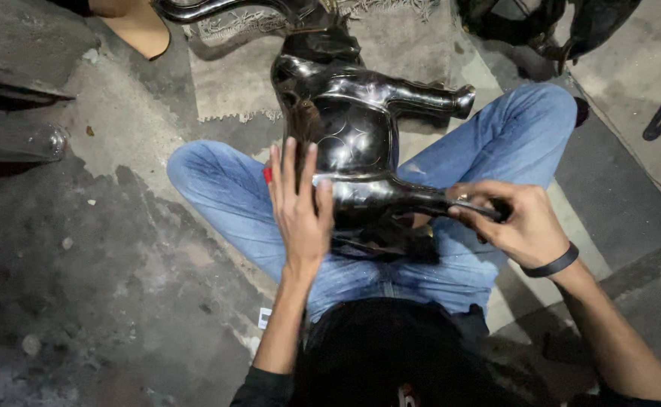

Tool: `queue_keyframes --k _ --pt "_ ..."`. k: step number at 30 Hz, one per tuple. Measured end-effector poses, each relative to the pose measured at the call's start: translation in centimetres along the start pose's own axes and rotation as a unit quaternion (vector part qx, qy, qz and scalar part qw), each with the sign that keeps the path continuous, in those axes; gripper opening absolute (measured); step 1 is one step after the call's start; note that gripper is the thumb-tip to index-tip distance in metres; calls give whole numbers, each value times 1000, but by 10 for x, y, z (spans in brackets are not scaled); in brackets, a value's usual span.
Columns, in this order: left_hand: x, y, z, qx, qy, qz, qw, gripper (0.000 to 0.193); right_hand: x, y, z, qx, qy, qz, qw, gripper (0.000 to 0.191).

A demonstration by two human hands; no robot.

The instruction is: The person sits cross-legged on the floor with a dark metal bull figurine on their lap and works its surface with a small hand tool, scraping and smoothing the body, turning the figurine over to reach different sides, and rubbing the surface by hand between passes.

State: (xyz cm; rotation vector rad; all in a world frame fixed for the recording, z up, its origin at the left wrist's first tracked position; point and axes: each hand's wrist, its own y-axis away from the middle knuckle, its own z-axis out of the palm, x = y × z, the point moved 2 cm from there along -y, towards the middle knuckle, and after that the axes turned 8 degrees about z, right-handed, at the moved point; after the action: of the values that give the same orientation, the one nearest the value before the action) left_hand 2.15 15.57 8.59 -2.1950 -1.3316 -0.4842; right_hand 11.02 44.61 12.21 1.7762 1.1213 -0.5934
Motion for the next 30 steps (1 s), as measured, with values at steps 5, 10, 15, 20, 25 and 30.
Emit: queue_keyframes --k 5,10,15,20,25,30 --pt "35 6 16 -8 -88 64 994 78 -7 -21 -6 26 25 -34 999 29" --pt "50 -2 27 -10 -111 38 993 90 -18 -43 -10 -2 24 -71 997 37" --pt "54 -9 37 -13 -116 21 993 101 -28 -48 -12 -36 47 -43 997 37" --pt "52 -6 39 0 -91 51 995 121 -35 -49 -11 -76 55 -4 996 36" --pt "48 2 39 9 -94 55 994 130 -41 -50 -5 -70 71 -64 993 37" --pt "41 8 43 41 -111 65 991 128 -47 -44 4 -46 151 -85 984 38"
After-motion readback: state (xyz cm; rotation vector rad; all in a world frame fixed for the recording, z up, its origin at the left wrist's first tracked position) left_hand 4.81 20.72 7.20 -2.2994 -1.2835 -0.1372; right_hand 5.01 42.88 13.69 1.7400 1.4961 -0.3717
